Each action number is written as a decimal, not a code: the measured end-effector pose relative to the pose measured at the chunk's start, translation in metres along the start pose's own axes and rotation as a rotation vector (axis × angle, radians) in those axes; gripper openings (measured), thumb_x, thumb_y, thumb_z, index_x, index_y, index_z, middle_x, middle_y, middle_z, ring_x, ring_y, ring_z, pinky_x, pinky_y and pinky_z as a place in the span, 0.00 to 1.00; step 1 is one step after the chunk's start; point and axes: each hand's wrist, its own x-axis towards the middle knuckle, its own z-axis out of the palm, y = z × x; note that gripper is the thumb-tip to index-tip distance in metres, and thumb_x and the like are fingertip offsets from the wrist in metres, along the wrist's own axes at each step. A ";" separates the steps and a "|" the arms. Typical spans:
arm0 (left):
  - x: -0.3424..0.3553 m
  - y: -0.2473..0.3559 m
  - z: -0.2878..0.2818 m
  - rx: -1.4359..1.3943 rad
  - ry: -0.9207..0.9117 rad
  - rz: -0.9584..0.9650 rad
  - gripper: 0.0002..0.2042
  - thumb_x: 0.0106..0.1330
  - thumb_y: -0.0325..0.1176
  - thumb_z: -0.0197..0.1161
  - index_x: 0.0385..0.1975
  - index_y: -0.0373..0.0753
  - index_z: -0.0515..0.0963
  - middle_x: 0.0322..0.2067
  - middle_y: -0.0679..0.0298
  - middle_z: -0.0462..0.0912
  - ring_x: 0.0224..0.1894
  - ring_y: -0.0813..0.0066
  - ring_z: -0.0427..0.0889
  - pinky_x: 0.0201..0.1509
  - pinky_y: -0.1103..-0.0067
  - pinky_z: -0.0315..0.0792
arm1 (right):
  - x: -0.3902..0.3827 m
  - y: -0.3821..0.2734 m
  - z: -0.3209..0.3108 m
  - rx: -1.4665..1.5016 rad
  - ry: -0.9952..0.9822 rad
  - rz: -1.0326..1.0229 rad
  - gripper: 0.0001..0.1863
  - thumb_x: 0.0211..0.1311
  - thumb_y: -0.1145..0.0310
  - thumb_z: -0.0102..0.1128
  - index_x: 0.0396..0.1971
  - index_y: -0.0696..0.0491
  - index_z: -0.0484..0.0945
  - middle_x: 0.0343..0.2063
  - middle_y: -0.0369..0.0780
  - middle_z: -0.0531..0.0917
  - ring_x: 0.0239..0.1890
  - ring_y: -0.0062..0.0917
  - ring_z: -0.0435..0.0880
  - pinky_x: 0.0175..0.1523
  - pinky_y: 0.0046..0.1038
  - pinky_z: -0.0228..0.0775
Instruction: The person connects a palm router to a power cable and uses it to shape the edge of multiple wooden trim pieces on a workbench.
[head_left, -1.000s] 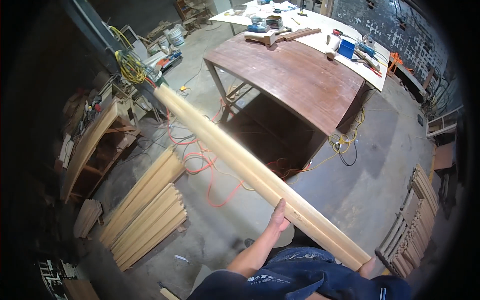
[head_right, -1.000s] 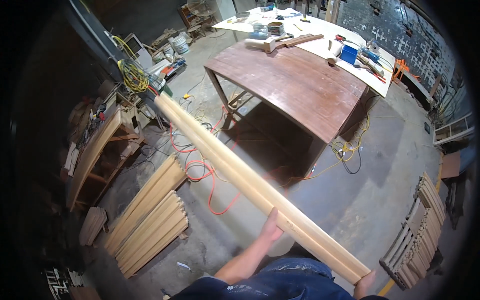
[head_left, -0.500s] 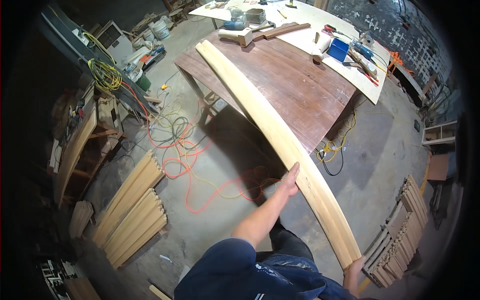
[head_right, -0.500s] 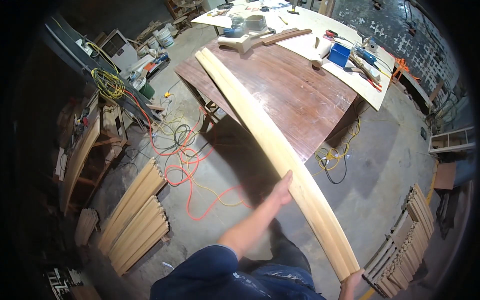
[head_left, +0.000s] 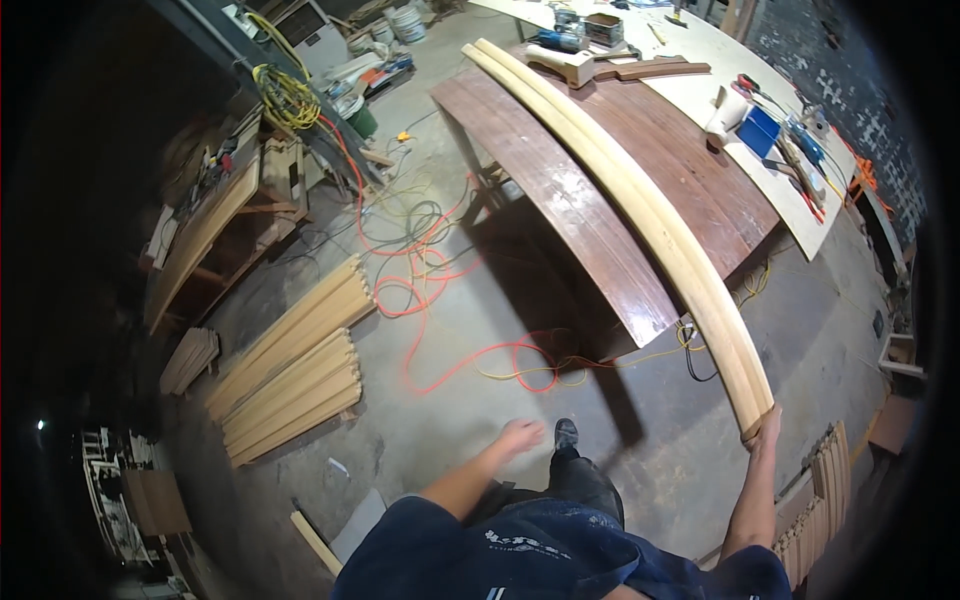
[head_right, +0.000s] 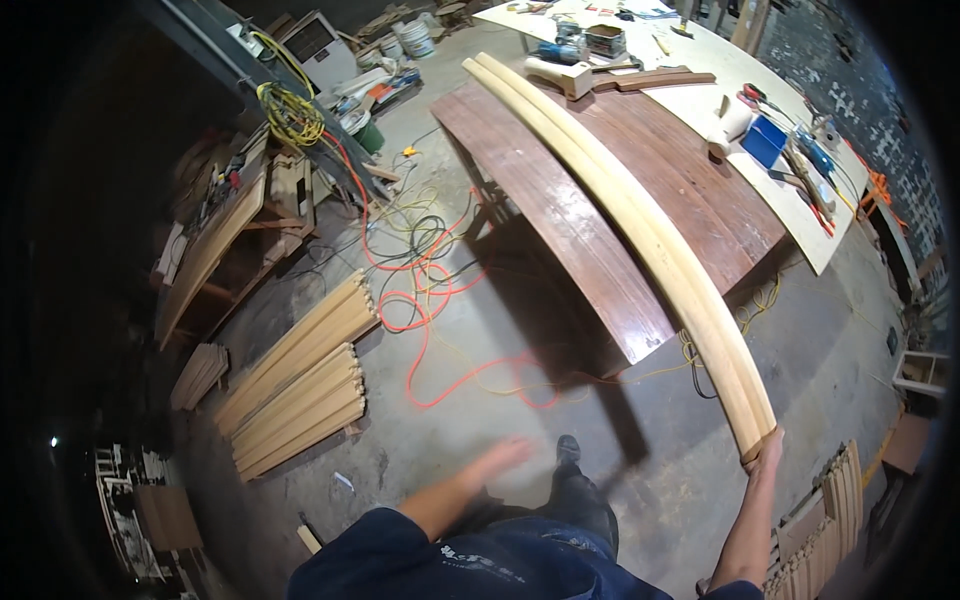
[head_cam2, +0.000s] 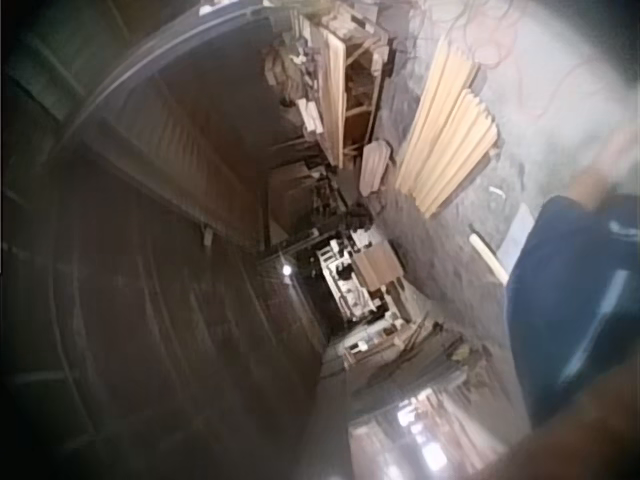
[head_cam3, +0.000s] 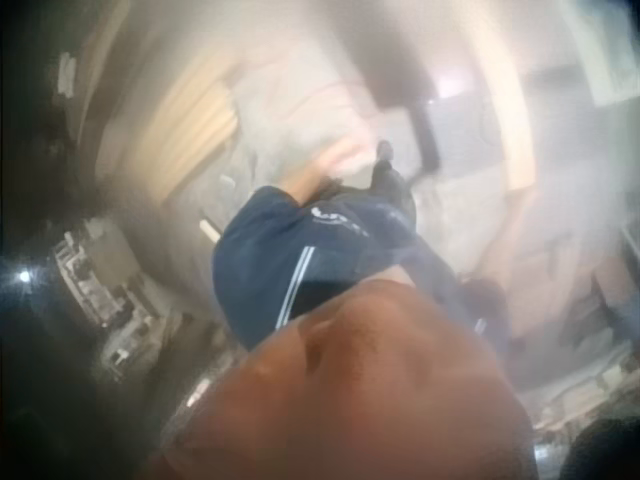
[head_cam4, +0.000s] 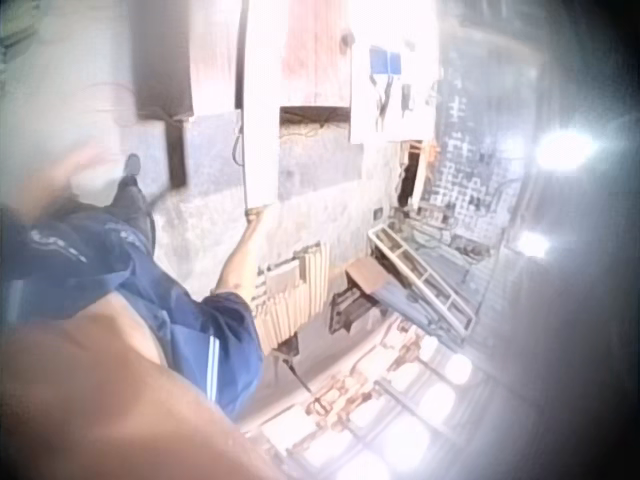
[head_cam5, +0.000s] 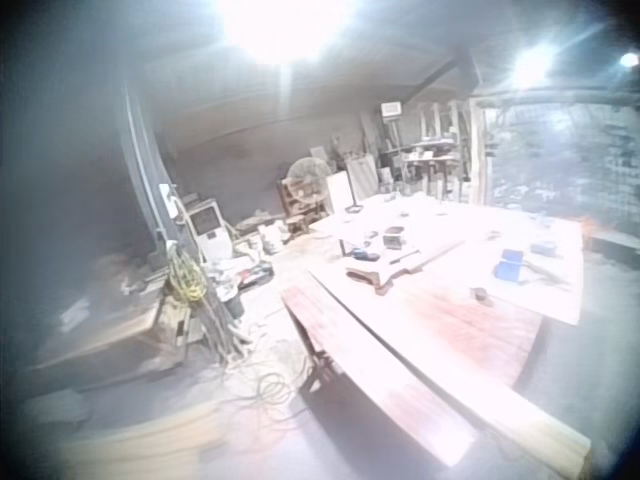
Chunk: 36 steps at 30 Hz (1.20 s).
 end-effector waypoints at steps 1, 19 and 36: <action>-0.015 -0.059 -0.051 0.148 0.047 0.151 0.17 0.70 0.45 0.60 0.41 0.36 0.81 0.34 0.63 0.84 0.35 0.72 0.81 0.37 0.72 0.76 | 0.004 0.001 0.028 -0.002 -0.070 0.034 0.33 0.69 0.39 0.43 0.54 0.53 0.75 0.42 0.42 0.83 0.36 0.35 0.85 0.41 0.40 0.81; -0.190 -0.196 -0.141 -0.181 0.494 0.114 0.23 0.64 0.48 0.63 0.49 0.36 0.82 0.36 0.57 0.87 0.38 0.71 0.85 0.42 0.74 0.77 | -0.196 0.322 0.161 -1.303 -0.590 0.254 0.18 0.69 0.51 0.53 0.46 0.50 0.74 0.29 0.36 0.79 0.27 0.27 0.78 0.35 0.38 0.73; -0.381 -0.522 -0.291 -1.083 1.249 0.210 0.12 0.62 0.40 0.65 0.32 0.36 0.80 0.27 0.60 0.84 0.28 0.73 0.82 0.31 0.72 0.75 | -0.453 0.568 0.432 -2.199 -1.279 -0.180 0.16 0.63 0.58 0.56 0.30 0.57 0.77 0.26 0.38 0.81 0.25 0.25 0.81 0.26 0.30 0.76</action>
